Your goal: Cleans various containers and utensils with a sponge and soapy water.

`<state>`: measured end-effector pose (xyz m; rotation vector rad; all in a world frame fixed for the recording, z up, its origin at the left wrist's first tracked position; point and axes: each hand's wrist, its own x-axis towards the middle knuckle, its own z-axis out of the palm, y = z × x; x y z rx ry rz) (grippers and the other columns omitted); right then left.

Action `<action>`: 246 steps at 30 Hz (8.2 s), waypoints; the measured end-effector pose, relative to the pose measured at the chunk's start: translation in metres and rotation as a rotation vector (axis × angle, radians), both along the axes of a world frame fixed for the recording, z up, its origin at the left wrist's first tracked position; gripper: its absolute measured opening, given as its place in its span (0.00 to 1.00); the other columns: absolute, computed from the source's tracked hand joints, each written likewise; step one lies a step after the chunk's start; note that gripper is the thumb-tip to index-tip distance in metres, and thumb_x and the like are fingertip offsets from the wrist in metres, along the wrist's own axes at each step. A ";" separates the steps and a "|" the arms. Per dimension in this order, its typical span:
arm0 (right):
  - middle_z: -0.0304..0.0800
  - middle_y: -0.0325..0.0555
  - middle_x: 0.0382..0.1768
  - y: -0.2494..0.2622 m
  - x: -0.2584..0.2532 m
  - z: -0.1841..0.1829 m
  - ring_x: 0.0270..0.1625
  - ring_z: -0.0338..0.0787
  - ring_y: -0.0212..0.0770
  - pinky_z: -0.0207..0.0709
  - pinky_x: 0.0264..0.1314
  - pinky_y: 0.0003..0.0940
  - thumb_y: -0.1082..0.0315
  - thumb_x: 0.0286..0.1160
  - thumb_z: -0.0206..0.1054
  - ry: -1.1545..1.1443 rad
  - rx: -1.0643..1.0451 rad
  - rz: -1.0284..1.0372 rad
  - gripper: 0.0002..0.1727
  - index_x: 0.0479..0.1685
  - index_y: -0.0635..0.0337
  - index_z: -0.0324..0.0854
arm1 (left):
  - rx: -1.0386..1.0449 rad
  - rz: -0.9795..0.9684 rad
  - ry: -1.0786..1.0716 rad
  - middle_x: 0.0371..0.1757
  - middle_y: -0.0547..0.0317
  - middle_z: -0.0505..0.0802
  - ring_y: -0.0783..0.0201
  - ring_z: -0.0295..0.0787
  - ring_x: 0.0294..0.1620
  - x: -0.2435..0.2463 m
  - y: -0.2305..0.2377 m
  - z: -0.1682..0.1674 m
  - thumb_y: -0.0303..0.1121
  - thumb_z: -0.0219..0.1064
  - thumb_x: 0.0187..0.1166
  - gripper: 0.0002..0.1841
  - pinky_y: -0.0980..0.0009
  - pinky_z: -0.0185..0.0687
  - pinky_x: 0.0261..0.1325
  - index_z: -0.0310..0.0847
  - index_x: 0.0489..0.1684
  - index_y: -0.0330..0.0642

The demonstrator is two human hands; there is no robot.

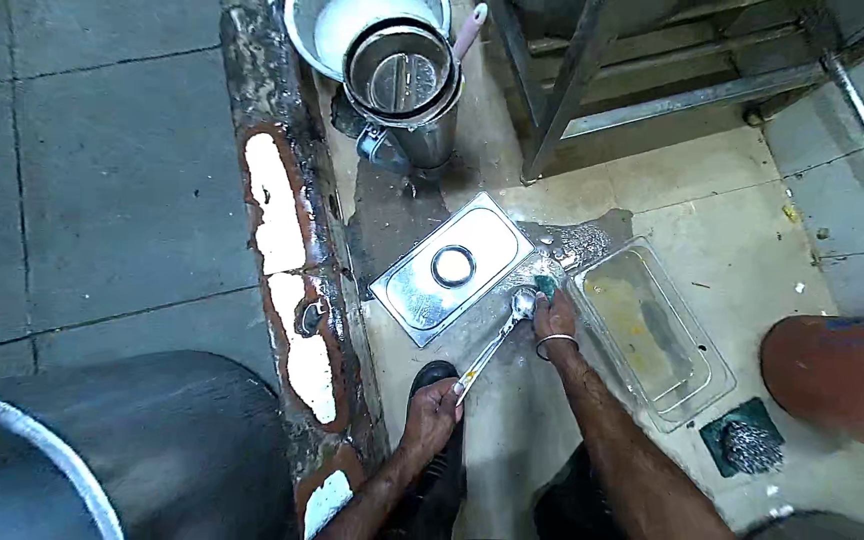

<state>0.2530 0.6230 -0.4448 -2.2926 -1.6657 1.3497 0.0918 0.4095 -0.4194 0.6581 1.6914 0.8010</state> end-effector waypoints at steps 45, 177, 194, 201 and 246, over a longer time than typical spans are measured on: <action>0.96 0.53 0.56 -0.150 -0.046 0.046 0.62 0.94 0.52 0.83 0.69 0.55 0.65 0.75 0.68 0.480 0.148 0.594 0.17 0.58 0.59 0.92 | -0.120 0.815 -0.885 0.69 0.48 0.89 0.55 0.92 0.56 -0.013 0.036 0.024 0.63 0.34 0.90 0.35 0.61 0.88 0.50 0.70 0.84 0.54; 0.94 0.56 0.48 -0.035 0.053 0.148 0.40 0.95 0.41 0.92 0.42 0.36 0.79 0.58 0.65 0.849 0.455 -0.441 0.35 0.74 0.76 0.73 | 0.466 -1.406 0.705 0.47 0.44 0.95 0.43 0.92 0.54 0.044 0.106 0.003 0.26 0.58 0.82 0.11 0.45 0.76 0.72 0.90 0.44 0.37; 0.92 0.48 0.48 0.068 0.158 0.347 0.35 0.94 0.40 0.91 0.35 0.35 0.77 0.64 0.62 0.999 0.986 -0.511 0.32 0.75 0.52 0.78 | 0.385 -0.893 0.724 0.47 0.42 0.94 0.40 0.92 0.54 0.116 0.346 0.195 0.47 0.54 0.92 0.19 0.36 0.82 0.58 0.87 0.59 0.45; 0.91 0.47 0.51 0.087 0.168 0.315 0.35 0.93 0.39 0.90 0.34 0.34 0.78 0.62 0.64 0.899 0.897 -0.435 0.34 0.76 0.52 0.78 | 0.299 -0.333 0.441 0.43 0.33 0.91 0.40 0.91 0.38 0.050 0.360 0.174 0.44 0.46 0.96 0.25 0.38 0.86 0.50 0.80 0.61 0.28; 0.87 0.80 0.51 0.056 0.432 0.219 0.56 0.86 0.78 0.70 0.58 0.81 0.63 0.82 0.67 -0.476 0.453 -0.358 0.18 0.55 0.74 0.83 | -0.117 0.020 -0.010 0.57 0.39 0.89 0.51 0.93 0.48 0.029 0.109 0.013 0.32 0.61 0.89 0.23 0.54 0.92 0.48 0.66 0.80 0.35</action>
